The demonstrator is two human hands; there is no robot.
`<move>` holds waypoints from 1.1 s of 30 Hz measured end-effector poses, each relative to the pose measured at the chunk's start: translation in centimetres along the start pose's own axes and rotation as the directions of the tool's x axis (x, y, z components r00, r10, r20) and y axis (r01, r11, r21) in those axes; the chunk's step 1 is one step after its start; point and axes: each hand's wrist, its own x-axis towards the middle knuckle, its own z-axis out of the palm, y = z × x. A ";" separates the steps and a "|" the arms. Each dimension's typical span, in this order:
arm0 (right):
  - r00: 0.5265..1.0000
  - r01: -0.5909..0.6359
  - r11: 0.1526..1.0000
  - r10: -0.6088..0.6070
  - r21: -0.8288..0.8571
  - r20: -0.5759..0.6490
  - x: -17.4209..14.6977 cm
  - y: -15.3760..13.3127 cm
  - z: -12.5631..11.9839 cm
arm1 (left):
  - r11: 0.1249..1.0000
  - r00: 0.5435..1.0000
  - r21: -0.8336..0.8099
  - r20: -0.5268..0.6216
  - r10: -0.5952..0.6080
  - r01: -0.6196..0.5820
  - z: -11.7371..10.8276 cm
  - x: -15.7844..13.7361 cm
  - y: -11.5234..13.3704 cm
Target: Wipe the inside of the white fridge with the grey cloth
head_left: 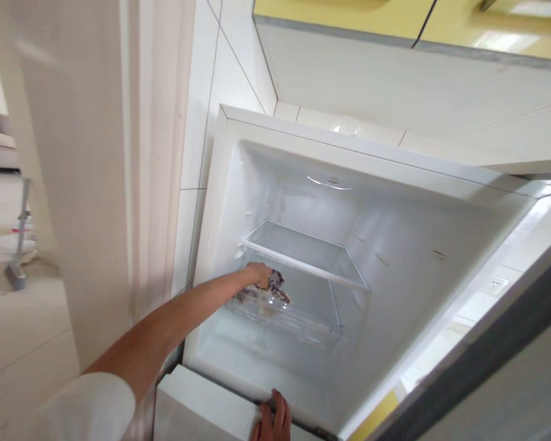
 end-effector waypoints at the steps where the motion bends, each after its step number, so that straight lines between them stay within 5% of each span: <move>1: 1.000 -0.026 0.999 0.026 0.019 0.007 0.0 -0.1 0.0 | 1.000 1.000 -0.003 0.008 0.028 -0.028 0.2 -0.8 -0.2; 5: 0.973 -0.224 0.940 0.232 0.255 0.001 1.4 -1.9 -0.3 | 0.994 0.994 -0.029 0.038 0.106 -0.105 0.6 -2.5 -0.7; 8: 0.895 -0.397 0.750 0.443 0.529 0.043 4.9 -5.0 -2.0 | 0.992 0.992 -0.049 0.041 0.116 -0.114 0.9 -2.6 -0.9; 10: 0.794 -0.557 0.532 0.567 0.638 0.220 8.3 -6.9 -3.5 | 0.993 0.994 -0.059 0.033 0.108 -0.106 1.1 -2.4 -0.9; 14: 0.447 -0.748 -0.099 0.655 0.656 0.609 15.4 -7.9 -5.4 | 0.995 0.997 -0.074 0.007 0.071 -0.070 1.7 -2.0 -0.8; 16: 0.359 -0.719 -0.316 0.594 0.619 0.720 18.0 -7.1 -5.5 | 0.996 0.999 -0.081 -0.003 0.049 -0.049 2.0 -1.9 -0.7; 18: 0.315 -0.682 -0.436 0.549 0.587 0.774 19.8 -6.3 -5.1 | 0.996 1.000 -0.087 -0.010 0.027 -0.028 2.2 -1.7 -0.6; 23: 0.238 -0.644 -0.514 0.570 0.567 0.786 21.8 -5.9 -3.0 | 0.997 0.999 -0.081 -0.033 -0.009 0.006 2.5 -1.2 -0.9; 33: 0.292 -0.615 -0.413 0.672 0.672 0.680 20.9 -6.3 -0.7 | 0.997 0.969 0.056 -0.246 -0.030 0.045 3.5 1.3 -1.3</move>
